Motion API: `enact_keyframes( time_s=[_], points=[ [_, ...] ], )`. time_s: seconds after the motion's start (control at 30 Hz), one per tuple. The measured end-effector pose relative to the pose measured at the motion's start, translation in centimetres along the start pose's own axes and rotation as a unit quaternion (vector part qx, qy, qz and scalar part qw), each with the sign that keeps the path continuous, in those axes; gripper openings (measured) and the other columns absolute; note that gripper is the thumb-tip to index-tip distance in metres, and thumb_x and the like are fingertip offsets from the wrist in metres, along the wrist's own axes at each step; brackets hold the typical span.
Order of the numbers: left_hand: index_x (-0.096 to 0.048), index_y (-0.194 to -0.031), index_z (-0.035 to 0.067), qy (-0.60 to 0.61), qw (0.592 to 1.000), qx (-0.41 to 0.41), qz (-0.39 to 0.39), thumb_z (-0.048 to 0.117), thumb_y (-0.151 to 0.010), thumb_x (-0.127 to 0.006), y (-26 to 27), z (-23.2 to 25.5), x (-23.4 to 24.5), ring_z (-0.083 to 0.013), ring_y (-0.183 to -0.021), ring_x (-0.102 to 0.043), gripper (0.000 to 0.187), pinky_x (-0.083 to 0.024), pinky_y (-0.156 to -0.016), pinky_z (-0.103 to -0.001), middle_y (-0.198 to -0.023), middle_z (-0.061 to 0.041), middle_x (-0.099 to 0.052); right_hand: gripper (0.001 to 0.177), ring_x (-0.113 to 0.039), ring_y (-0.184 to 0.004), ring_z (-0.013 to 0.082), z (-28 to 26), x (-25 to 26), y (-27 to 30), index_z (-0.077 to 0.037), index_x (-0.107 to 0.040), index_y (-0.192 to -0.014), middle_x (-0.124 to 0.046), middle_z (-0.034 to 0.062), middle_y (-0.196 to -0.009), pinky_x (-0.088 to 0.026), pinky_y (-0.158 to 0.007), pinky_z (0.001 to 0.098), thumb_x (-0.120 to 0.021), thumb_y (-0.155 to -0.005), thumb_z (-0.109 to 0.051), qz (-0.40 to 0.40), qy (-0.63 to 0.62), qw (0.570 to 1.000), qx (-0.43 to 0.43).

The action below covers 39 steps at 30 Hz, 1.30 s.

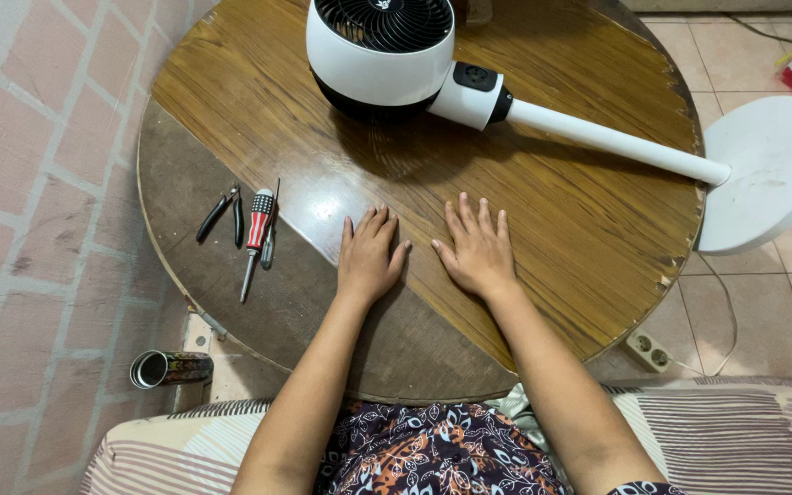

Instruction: The person uses a screwdriver to loosen and remove screws from the neck and base of a white electric fan. They detach the fan head from the stand and place the components on the table.

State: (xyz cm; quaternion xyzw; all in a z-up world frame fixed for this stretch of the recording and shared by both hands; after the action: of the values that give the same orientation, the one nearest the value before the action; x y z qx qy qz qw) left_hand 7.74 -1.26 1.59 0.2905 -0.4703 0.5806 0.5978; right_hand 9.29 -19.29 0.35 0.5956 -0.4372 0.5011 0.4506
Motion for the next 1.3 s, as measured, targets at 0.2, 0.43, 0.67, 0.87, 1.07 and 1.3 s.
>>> enact_keyframes(
  time_s=[0.2, 0.43, 0.67, 0.87, 1.07, 1.3],
  points=[
    [-0.06, -0.139, 0.006, 0.017, 1.0, -0.005, 0.017, 0.041, -0.095, -0.063, 0.2, 0.4, 0.6, -0.0274, -0.15, -0.034, 0.056, -0.014, -0.124, -0.056, -0.154, -0.013, -0.049, 0.079, -0.008, -0.156, 0.0335, -0.1, 0.5, 0.4, -0.02, -0.017, -0.163, -0.011, 0.0054, -0.171, -0.002, -0.124, 0.0549, -0.032, -0.099, -0.062, -0.005, -0.019, 1.0, -0.007],
    [-0.061, -0.137, 0.006, 0.022, 0.999, -0.011, 0.031, 0.039, -0.094, -0.064, 0.2, 0.5, 0.8, -0.029, -0.149, -0.036, 0.054, -0.016, -0.123, -0.057, -0.153, -0.014, -0.05, 0.076, -0.009, -0.156, 0.0333, -0.1, 0.6, 0.4, -0.021, -0.023, -0.161, -0.012, 0.0055, -0.17, -0.002, -0.124, 0.0547, -0.034, -0.099, -0.062, 0.007, -0.032, 0.999, -0.001],
    [-0.067, -0.127, 0.004, 0.057, 0.997, -0.028, 0.053, 0.031, -0.092, -0.069, 0.4, 0.4, 1.4, -0.0321, -0.145, -0.042, 0.044, -0.02, -0.122, -0.058, -0.147, -0.015, -0.056, 0.073, -0.017, -0.154, 0.0368, 0.2, 0.7, 0.5, -0.018, -0.04, -0.156, -0.022, 0.0104, -0.168, -0.008, -0.123, 0.0582, -0.047, -0.097, -0.06, 0.06, -0.063, 0.996, 0.013],
    [-0.073, -0.113, 0.006, 0.089, 0.986, -0.046, 0.132, 0.019, -0.092, -0.072, 1.4, -1.4, 4.9, -0.0303, -0.12, -0.062, 0.025, -0.043, -0.108, -0.048, -0.127, -0.011, -0.069, 0.063, -0.033, -0.149, 0.0379, -0.1, 1.1, 0.3, -0.015, -0.058, -0.144, -0.043, 0.0111, -0.159, -0.015, -0.122, 0.0606, -0.062, -0.093, -0.051, 0.125, -0.098, 0.987, 0.034],
    [-0.073, -0.111, 0.009, 0.006, 0.971, 0.012, 0.24, 0.018, -0.089, -0.075, 2.7, -6.2, 10.1, -0.0284, -0.107, -0.063, 0.023, -0.047, -0.09, -0.044, -0.113, -0.006, -0.069, 0.055, -0.044, -0.144, 0.035, -4.8, 2.6, -0.4, -0.014, -0.063, -0.139, -0.056, 0.0089, -0.149, -0.023, -0.121, 0.0614, -0.072, -0.091, -0.039, 0.186, -0.159, 0.96, 0.137],
    [-0.073, -0.114, 0.012, -0.072, 0.942, 0.192, 0.267, 0.027, -0.085, -0.079, 4.3, -12.4, 12.6, -0.0283, -0.106, -0.057, 0.033, -0.043, -0.089, -0.046, -0.112, -0.006, -0.063, 0.05, -0.049, -0.139, 0.0347, -12.1, 5.0, -1.9, -0.014, -0.066, -0.134, -0.061, 0.0089, -0.144, -0.028, -0.119, 0.061, -0.076, -0.089, -0.033, 0.223, -0.173, 0.924, 0.258]
  ],
)
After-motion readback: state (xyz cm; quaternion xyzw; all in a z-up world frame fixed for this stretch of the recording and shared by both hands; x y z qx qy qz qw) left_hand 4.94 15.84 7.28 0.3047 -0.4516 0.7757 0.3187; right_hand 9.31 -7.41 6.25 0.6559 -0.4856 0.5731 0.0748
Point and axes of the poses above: each hand's wrist, its own y-axis away from the middle knuckle, its own x-axis out of the back of the hand, z = x × y, the point moved 8 cm from there along -y, towards the middle knuckle
